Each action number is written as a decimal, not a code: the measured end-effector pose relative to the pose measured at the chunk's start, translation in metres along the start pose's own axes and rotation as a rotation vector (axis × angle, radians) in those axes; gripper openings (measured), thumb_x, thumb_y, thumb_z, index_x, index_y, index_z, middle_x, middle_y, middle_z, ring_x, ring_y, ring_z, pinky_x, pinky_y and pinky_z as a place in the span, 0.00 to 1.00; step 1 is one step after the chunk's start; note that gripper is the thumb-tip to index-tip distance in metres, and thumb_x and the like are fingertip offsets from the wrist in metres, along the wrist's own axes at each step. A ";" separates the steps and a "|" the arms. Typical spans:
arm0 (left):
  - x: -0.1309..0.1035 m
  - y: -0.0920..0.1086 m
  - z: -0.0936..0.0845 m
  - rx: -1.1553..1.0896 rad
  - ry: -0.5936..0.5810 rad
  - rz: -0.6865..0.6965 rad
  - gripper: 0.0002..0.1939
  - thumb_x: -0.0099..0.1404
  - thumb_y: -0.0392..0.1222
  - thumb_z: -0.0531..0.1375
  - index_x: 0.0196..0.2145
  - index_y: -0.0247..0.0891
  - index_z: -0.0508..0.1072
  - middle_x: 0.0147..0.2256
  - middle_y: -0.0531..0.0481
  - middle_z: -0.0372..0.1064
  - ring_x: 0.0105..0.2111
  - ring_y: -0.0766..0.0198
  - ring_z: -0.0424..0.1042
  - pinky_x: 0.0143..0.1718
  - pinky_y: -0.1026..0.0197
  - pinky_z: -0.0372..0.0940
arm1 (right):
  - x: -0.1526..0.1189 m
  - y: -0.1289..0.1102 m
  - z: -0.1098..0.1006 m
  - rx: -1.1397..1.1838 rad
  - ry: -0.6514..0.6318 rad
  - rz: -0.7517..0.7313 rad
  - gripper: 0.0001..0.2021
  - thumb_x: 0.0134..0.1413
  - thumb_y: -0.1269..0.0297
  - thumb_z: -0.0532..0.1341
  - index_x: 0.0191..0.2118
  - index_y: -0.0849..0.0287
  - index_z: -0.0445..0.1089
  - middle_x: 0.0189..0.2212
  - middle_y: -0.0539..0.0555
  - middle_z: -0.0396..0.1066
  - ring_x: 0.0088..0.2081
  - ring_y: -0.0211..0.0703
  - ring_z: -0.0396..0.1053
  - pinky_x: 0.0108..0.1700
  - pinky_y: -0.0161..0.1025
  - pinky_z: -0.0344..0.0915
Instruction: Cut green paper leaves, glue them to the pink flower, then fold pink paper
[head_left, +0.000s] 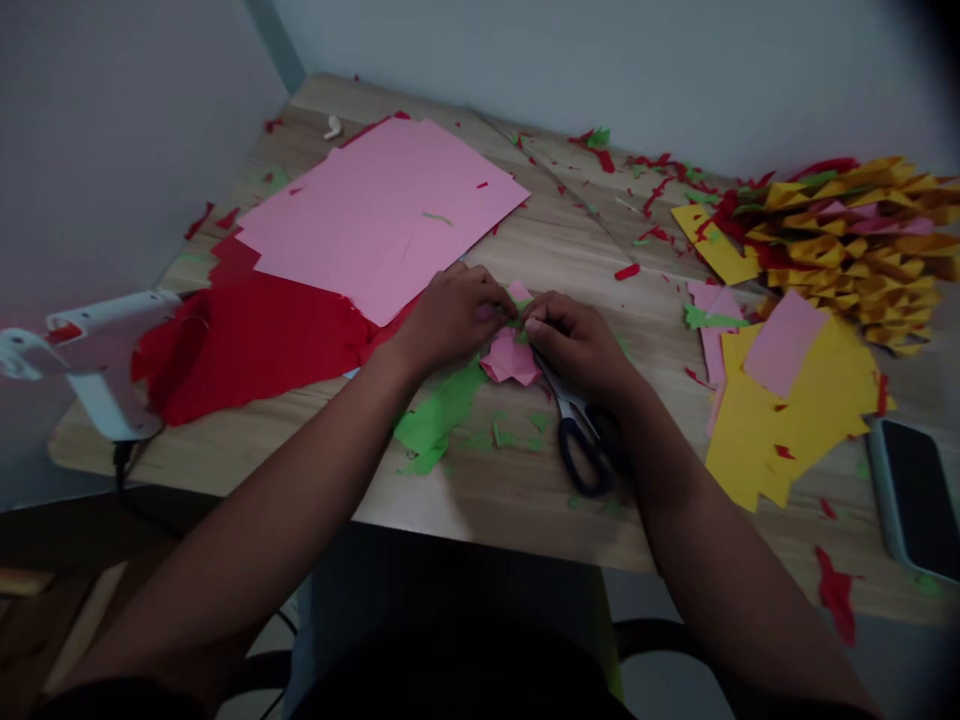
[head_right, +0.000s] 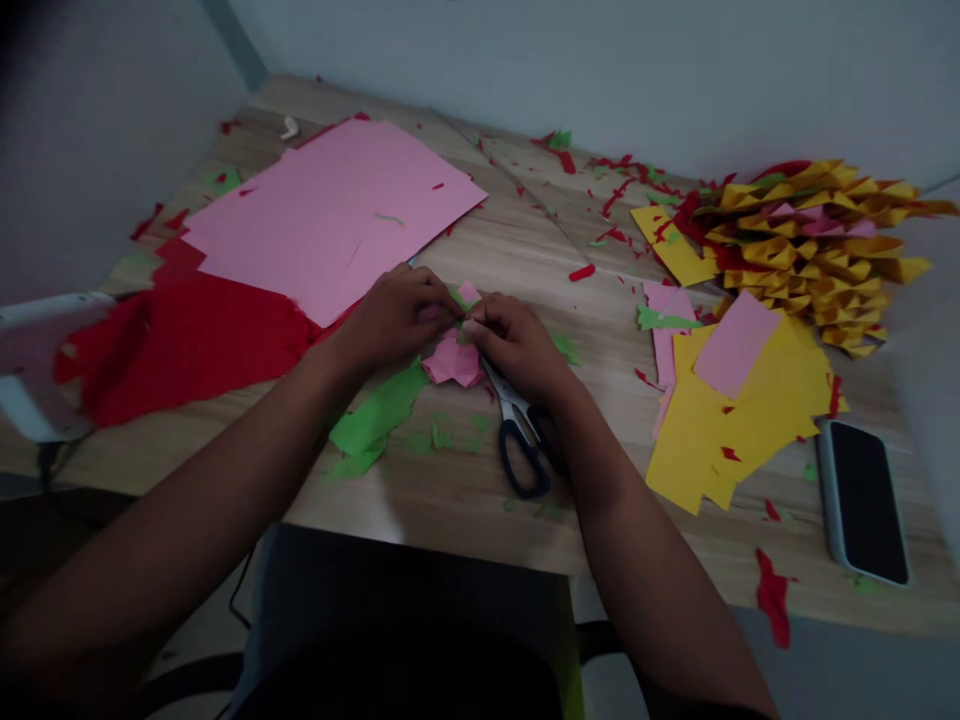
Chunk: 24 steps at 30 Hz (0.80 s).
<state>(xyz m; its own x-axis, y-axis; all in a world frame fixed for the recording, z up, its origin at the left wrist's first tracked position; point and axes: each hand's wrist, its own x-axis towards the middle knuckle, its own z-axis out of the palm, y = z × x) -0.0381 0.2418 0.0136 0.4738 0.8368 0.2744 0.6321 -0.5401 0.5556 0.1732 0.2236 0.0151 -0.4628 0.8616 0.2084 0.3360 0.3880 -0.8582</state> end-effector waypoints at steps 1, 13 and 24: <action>0.000 -0.001 0.000 -0.003 0.001 0.006 0.09 0.64 0.40 0.60 0.38 0.42 0.81 0.38 0.49 0.73 0.40 0.58 0.68 0.47 0.51 0.59 | 0.000 0.000 0.000 0.003 -0.006 -0.005 0.09 0.60 0.59 0.59 0.30 0.56 0.67 0.33 0.51 0.69 0.38 0.44 0.66 0.44 0.43 0.62; -0.001 -0.001 -0.001 -0.006 0.003 0.012 0.10 0.62 0.36 0.59 0.37 0.40 0.80 0.36 0.49 0.74 0.39 0.59 0.69 0.46 0.54 0.61 | 0.005 0.002 0.010 -0.229 0.108 0.120 0.07 0.56 0.60 0.63 0.31 0.57 0.71 0.28 0.50 0.71 0.30 0.40 0.64 0.36 0.40 0.59; -0.004 0.011 -0.008 -0.019 -0.017 -0.060 0.15 0.58 0.38 0.60 0.44 0.39 0.74 0.44 0.47 0.76 0.45 0.55 0.71 0.50 0.52 0.63 | 0.006 0.009 0.014 -0.278 0.153 0.094 0.06 0.54 0.61 0.64 0.30 0.56 0.71 0.30 0.50 0.71 0.30 0.40 0.64 0.36 0.39 0.60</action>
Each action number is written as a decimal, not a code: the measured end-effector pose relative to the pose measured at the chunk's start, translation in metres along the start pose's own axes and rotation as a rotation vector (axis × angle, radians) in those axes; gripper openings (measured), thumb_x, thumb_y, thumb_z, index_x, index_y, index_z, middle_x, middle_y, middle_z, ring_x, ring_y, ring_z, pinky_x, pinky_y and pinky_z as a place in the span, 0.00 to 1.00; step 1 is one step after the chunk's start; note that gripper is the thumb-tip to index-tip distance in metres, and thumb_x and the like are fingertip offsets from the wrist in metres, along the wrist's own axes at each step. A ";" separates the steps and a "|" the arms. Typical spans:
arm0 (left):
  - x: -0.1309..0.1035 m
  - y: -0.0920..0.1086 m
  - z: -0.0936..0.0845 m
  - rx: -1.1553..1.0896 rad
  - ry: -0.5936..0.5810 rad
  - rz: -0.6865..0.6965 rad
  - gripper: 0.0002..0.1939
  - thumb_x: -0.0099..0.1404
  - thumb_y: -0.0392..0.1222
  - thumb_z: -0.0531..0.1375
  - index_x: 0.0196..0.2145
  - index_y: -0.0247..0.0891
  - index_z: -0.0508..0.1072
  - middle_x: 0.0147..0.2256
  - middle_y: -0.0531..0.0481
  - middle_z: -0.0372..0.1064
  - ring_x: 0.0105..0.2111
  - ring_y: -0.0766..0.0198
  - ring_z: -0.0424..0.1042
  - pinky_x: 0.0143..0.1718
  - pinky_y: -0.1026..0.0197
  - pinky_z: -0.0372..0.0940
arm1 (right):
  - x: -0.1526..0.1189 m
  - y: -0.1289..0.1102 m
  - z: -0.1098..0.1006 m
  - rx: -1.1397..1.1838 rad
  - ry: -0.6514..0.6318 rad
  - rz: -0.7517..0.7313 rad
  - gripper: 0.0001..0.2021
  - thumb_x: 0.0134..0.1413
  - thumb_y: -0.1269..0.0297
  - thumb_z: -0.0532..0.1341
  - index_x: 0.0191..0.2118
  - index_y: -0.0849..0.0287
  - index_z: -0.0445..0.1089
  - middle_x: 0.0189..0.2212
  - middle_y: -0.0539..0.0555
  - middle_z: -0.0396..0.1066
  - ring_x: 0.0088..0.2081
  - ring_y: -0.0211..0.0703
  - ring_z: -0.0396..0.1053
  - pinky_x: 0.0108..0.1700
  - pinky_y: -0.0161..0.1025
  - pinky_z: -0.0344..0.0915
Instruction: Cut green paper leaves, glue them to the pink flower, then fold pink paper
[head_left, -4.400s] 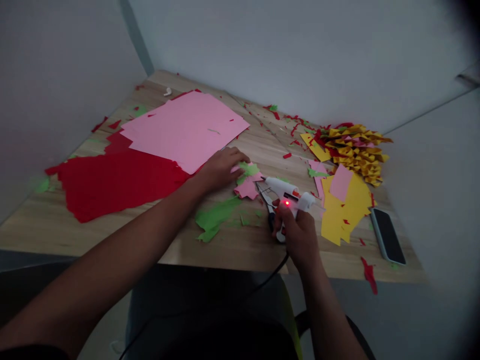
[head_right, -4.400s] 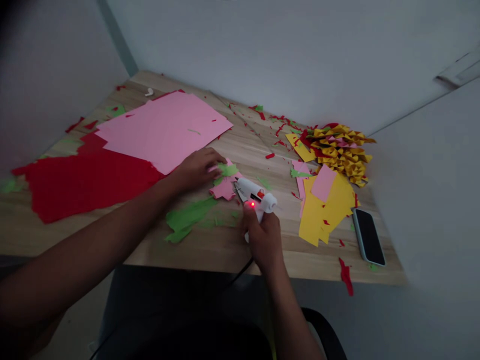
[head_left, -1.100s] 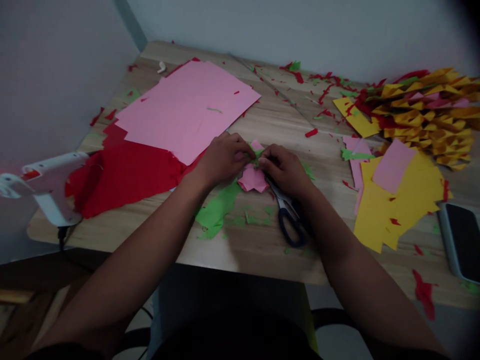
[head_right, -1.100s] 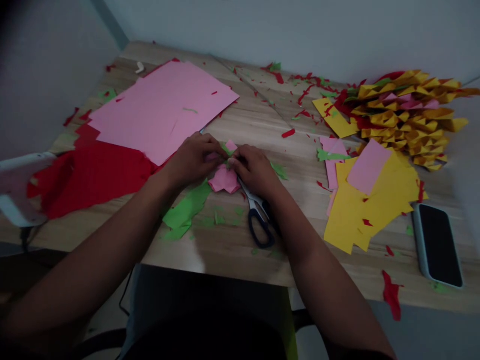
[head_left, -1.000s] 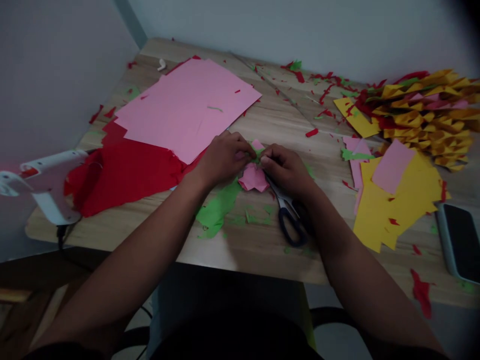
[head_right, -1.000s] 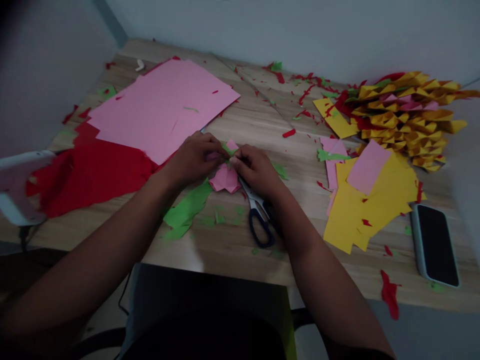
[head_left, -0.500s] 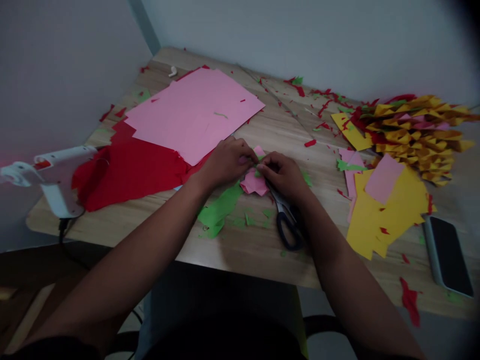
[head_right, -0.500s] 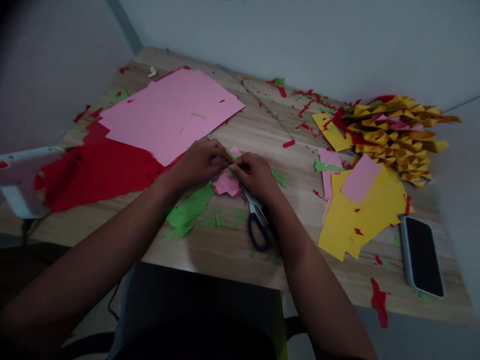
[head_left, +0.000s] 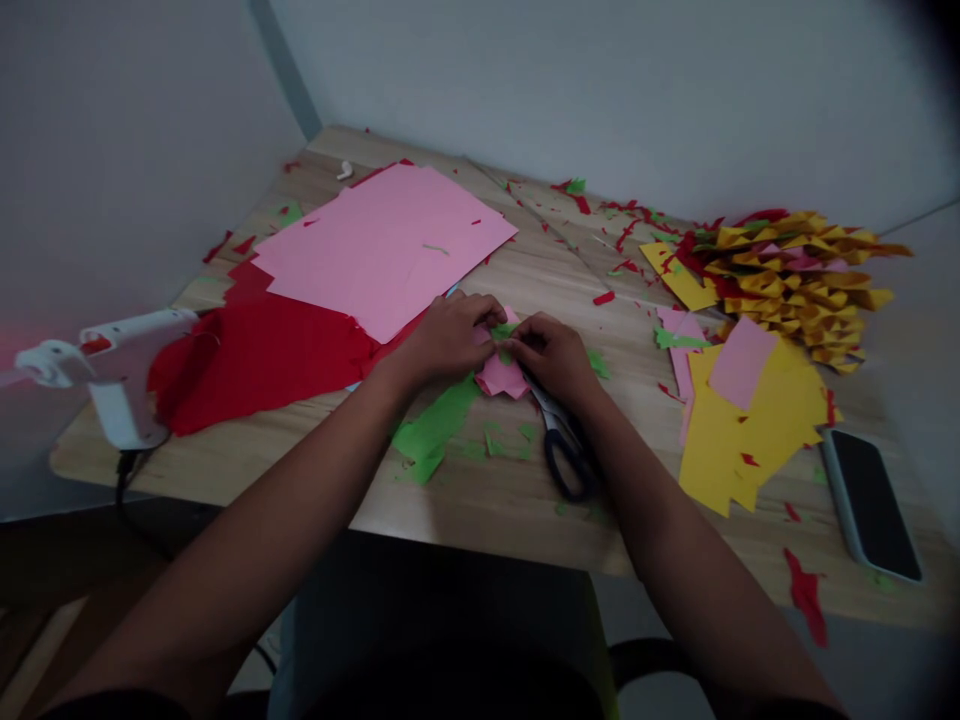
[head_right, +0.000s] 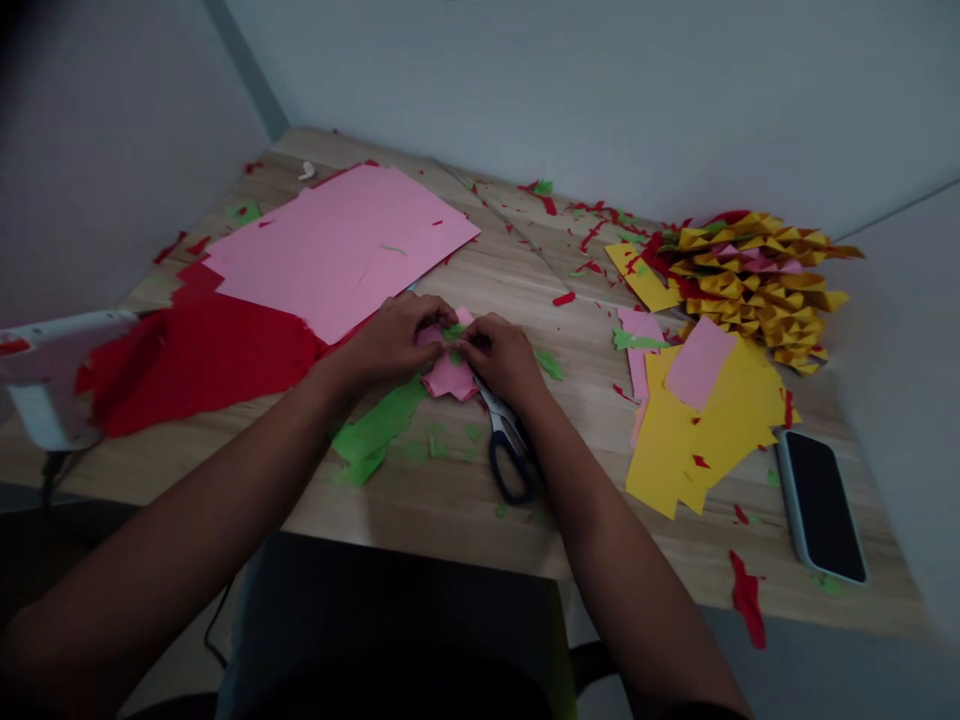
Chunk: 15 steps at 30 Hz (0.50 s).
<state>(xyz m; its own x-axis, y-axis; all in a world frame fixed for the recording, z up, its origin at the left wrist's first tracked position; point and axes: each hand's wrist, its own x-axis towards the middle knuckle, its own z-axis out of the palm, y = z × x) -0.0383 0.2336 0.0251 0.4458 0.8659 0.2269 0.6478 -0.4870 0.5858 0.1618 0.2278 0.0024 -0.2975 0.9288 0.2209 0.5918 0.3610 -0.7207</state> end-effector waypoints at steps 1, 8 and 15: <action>-0.001 0.001 0.000 0.010 -0.007 0.010 0.16 0.58 0.39 0.61 0.45 0.39 0.74 0.45 0.47 0.75 0.46 0.54 0.71 0.51 0.51 0.62 | 0.000 0.000 0.000 0.002 -0.006 -0.007 0.06 0.54 0.61 0.64 0.30 0.56 0.71 0.30 0.50 0.71 0.31 0.40 0.64 0.36 0.39 0.60; -0.001 -0.002 -0.002 0.039 -0.084 0.014 0.21 0.56 0.36 0.60 0.49 0.40 0.73 0.49 0.46 0.74 0.51 0.51 0.69 0.53 0.48 0.60 | -0.002 -0.003 -0.001 0.095 -0.021 0.012 0.08 0.54 0.61 0.65 0.38 0.57 0.71 0.31 0.50 0.71 0.32 0.40 0.66 0.38 0.40 0.62; 0.000 -0.002 0.005 0.077 -0.039 -0.014 0.21 0.59 0.46 0.65 0.49 0.41 0.72 0.49 0.46 0.74 0.49 0.52 0.70 0.50 0.50 0.60 | -0.005 -0.004 -0.004 0.304 0.200 0.085 0.10 0.60 0.56 0.60 0.43 0.56 0.67 0.33 0.49 0.69 0.32 0.39 0.65 0.37 0.38 0.63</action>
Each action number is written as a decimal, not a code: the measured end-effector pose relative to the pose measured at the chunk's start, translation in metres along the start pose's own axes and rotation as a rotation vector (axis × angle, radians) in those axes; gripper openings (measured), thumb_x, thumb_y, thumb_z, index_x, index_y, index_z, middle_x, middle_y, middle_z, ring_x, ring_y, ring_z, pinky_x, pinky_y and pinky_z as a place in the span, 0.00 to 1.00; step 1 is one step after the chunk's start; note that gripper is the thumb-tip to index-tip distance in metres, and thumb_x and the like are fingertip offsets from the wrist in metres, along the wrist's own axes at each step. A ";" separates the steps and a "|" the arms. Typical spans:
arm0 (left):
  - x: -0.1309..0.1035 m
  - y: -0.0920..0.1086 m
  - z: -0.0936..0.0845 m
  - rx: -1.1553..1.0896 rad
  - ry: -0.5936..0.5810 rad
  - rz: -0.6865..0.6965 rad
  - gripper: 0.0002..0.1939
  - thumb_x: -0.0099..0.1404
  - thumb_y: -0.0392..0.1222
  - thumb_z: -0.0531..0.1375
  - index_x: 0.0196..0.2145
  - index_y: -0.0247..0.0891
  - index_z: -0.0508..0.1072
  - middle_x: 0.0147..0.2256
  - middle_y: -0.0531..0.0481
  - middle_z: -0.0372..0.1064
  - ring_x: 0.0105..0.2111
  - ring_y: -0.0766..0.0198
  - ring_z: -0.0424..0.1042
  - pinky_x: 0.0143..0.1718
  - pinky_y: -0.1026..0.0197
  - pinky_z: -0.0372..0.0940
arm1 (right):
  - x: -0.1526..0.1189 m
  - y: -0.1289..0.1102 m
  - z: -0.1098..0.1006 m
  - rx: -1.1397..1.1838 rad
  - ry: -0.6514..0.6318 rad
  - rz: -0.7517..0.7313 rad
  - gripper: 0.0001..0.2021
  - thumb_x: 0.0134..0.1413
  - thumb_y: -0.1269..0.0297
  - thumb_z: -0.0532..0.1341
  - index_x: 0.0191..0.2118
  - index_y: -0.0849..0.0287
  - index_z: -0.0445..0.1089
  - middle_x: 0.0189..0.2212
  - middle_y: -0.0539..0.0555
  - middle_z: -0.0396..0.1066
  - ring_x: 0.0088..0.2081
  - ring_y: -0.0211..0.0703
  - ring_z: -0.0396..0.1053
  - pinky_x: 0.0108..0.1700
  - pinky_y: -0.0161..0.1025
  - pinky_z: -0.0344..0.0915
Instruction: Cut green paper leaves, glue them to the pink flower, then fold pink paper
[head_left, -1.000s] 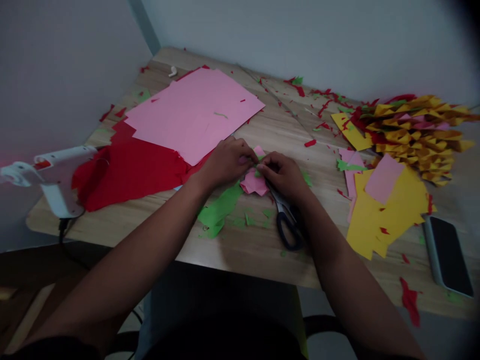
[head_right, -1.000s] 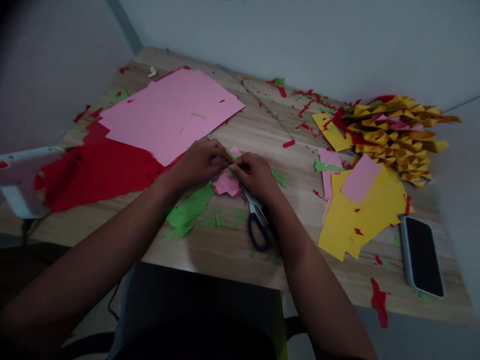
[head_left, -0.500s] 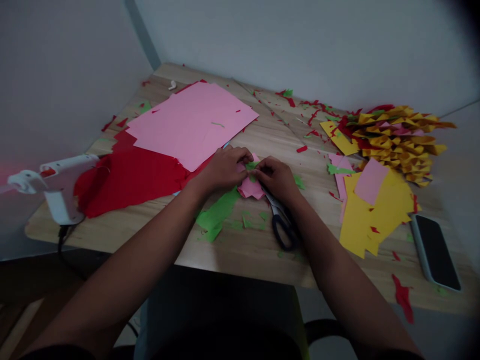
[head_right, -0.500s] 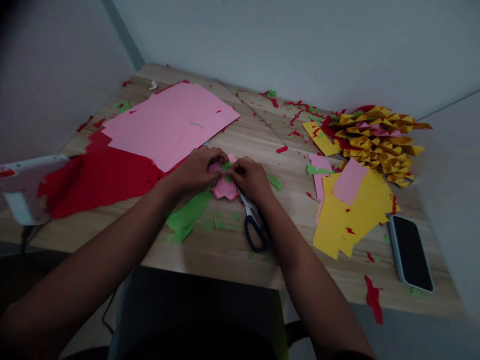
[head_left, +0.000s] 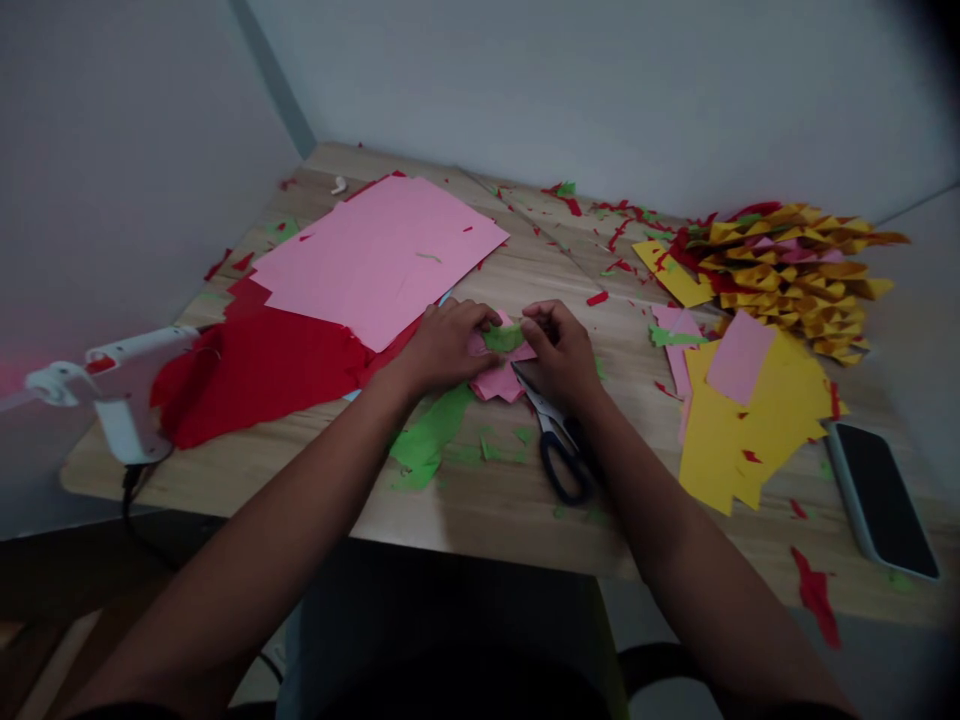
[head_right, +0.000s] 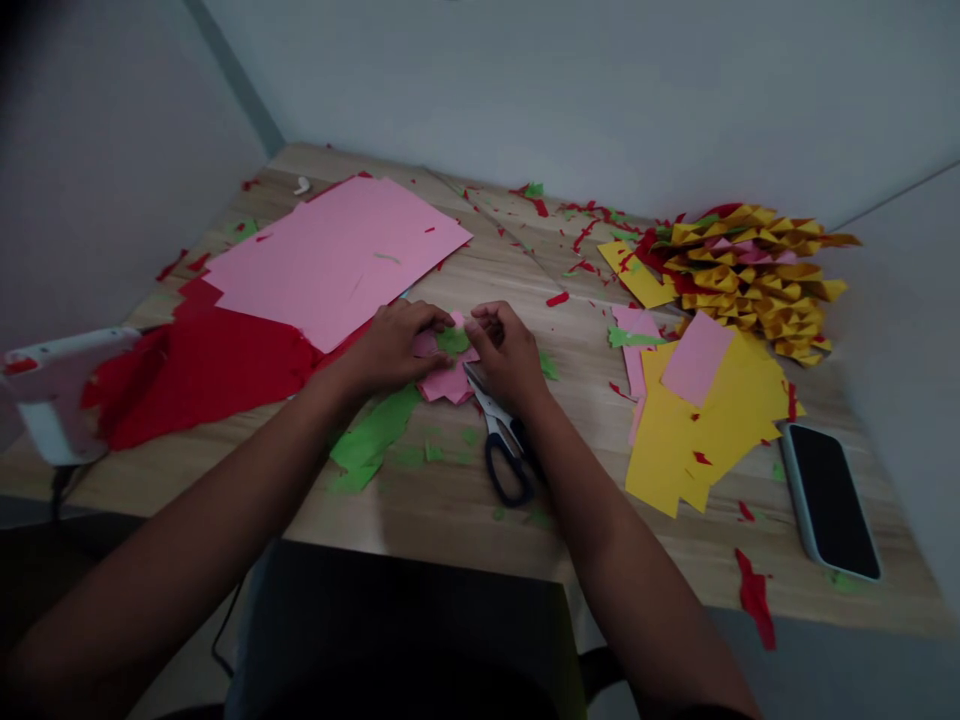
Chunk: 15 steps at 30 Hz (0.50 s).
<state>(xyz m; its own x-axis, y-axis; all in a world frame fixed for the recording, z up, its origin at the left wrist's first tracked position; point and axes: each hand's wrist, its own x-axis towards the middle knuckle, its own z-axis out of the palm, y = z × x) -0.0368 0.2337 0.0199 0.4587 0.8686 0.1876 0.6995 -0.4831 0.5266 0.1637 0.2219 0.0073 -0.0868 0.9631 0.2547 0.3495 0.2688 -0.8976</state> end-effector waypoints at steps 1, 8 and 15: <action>0.000 0.000 0.001 0.020 -0.004 -0.006 0.21 0.58 0.48 0.66 0.49 0.41 0.72 0.49 0.46 0.74 0.49 0.51 0.69 0.50 0.50 0.59 | 0.001 0.001 0.000 0.028 0.020 0.018 0.11 0.60 0.55 0.60 0.42 0.55 0.67 0.33 0.49 0.68 0.32 0.39 0.65 0.37 0.38 0.63; 0.002 0.000 0.005 0.014 0.004 -0.026 0.20 0.62 0.50 0.65 0.50 0.44 0.73 0.46 0.49 0.75 0.48 0.53 0.70 0.50 0.50 0.58 | 0.004 0.005 0.000 0.094 0.055 0.057 0.11 0.60 0.52 0.59 0.38 0.55 0.66 0.30 0.48 0.65 0.32 0.38 0.65 0.36 0.37 0.63; 0.004 -0.003 0.004 -0.178 0.145 -0.050 0.13 0.67 0.45 0.60 0.48 0.42 0.73 0.42 0.49 0.74 0.41 0.59 0.69 0.44 0.55 0.62 | 0.006 0.005 0.000 0.112 0.064 0.043 0.10 0.59 0.54 0.59 0.36 0.56 0.66 0.28 0.47 0.65 0.29 0.37 0.62 0.34 0.37 0.61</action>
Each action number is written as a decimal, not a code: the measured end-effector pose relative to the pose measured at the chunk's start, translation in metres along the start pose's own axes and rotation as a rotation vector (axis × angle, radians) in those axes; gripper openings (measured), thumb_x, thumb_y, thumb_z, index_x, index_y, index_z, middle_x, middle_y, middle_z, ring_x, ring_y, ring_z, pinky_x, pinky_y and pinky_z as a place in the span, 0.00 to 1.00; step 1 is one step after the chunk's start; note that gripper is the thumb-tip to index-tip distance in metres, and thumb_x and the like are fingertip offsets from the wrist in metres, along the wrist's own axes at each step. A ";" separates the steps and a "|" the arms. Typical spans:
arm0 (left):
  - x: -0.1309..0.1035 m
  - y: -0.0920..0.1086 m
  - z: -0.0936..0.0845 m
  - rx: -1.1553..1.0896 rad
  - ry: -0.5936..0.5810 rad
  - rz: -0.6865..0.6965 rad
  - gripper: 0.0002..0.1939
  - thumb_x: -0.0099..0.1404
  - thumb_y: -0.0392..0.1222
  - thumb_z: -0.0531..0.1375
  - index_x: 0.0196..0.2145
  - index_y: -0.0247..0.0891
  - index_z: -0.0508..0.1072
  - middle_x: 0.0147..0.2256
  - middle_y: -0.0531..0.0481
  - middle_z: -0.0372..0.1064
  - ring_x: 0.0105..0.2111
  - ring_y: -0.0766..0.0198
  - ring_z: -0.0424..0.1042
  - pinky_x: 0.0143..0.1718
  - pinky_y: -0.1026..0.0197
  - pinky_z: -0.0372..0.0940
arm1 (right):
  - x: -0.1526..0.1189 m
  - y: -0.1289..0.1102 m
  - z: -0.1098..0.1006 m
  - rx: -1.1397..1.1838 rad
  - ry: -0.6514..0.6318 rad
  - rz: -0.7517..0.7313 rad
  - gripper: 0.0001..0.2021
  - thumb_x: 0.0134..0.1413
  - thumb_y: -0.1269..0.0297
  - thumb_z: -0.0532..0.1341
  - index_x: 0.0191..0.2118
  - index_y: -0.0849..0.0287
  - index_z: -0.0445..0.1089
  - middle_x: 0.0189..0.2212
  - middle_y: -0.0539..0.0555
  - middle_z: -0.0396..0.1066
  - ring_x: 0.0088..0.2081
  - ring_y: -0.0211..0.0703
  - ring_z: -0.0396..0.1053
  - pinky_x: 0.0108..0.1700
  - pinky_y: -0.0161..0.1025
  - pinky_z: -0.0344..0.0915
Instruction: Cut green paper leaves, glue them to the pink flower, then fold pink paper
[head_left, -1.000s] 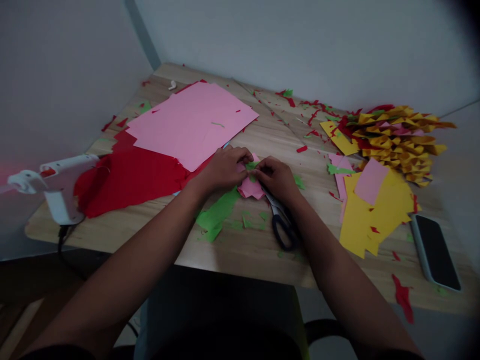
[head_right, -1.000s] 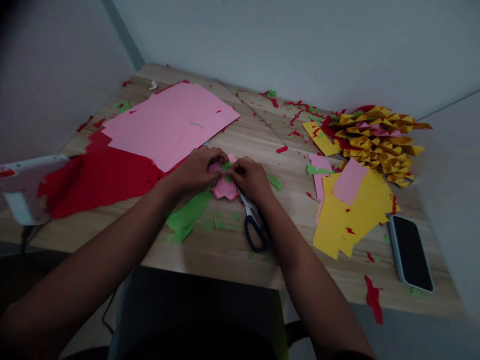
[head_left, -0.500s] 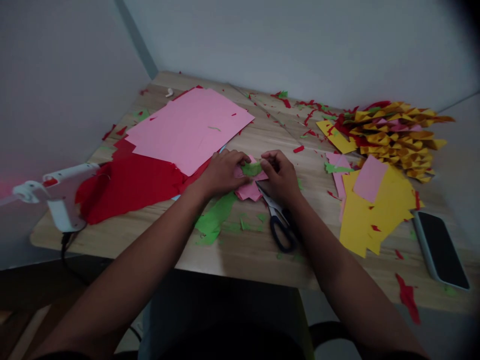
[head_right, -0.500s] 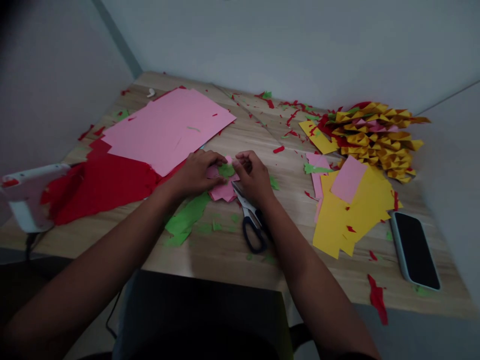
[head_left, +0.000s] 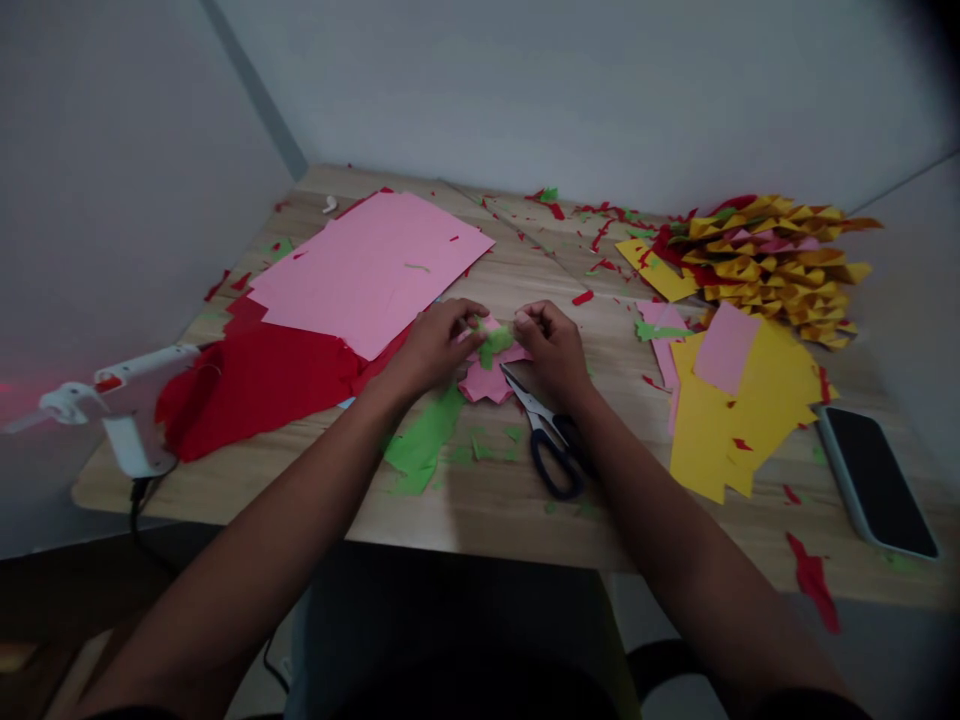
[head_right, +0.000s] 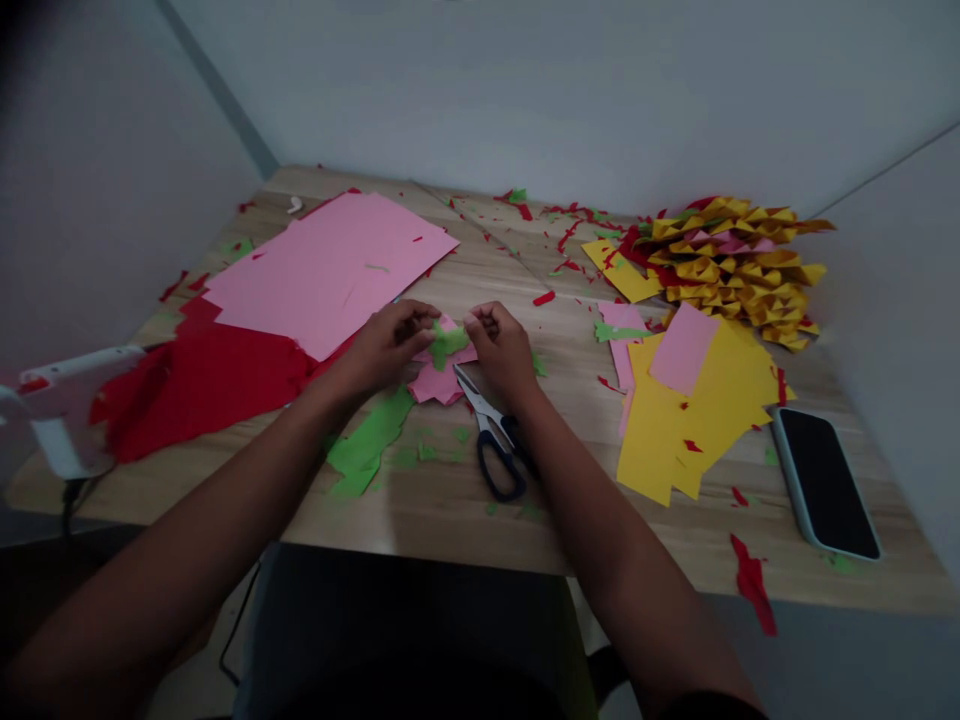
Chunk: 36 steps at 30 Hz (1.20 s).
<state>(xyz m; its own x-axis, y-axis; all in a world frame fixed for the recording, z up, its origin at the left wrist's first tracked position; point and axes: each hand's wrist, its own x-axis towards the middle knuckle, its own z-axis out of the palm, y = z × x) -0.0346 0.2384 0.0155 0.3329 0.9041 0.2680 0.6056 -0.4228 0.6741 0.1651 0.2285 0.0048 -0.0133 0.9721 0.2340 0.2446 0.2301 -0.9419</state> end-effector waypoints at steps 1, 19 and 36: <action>0.001 0.002 -0.003 -0.037 0.065 0.024 0.10 0.68 0.46 0.59 0.45 0.41 0.73 0.41 0.48 0.73 0.41 0.60 0.69 0.44 0.56 0.63 | 0.000 0.000 0.000 -0.002 0.000 0.002 0.10 0.59 0.55 0.59 0.36 0.56 0.66 0.28 0.47 0.65 0.29 0.37 0.62 0.34 0.37 0.61; -0.140 0.000 -0.112 0.724 0.055 -0.608 0.25 0.66 0.53 0.60 0.55 0.34 0.69 0.55 0.29 0.66 0.57 0.32 0.63 0.55 0.36 0.60 | -0.013 -0.004 -0.038 -0.479 -0.002 -0.312 0.11 0.58 0.57 0.59 0.34 0.57 0.75 0.32 0.56 0.73 0.34 0.47 0.68 0.39 0.44 0.63; -0.112 0.008 -0.122 0.533 0.187 -0.532 0.11 0.67 0.43 0.56 0.42 0.37 0.74 0.45 0.41 0.76 0.45 0.52 0.74 0.40 0.57 0.63 | -0.035 -0.007 -0.062 -0.547 0.017 -0.114 0.13 0.57 0.57 0.56 0.34 0.59 0.75 0.27 0.54 0.72 0.30 0.44 0.68 0.35 0.39 0.58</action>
<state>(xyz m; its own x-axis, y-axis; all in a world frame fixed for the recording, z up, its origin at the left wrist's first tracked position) -0.1553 0.1412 0.0752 -0.1991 0.9693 0.1445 0.9317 0.1415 0.3346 0.2241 0.1900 0.0183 -0.0542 0.9407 0.3349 0.7102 0.2721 -0.6493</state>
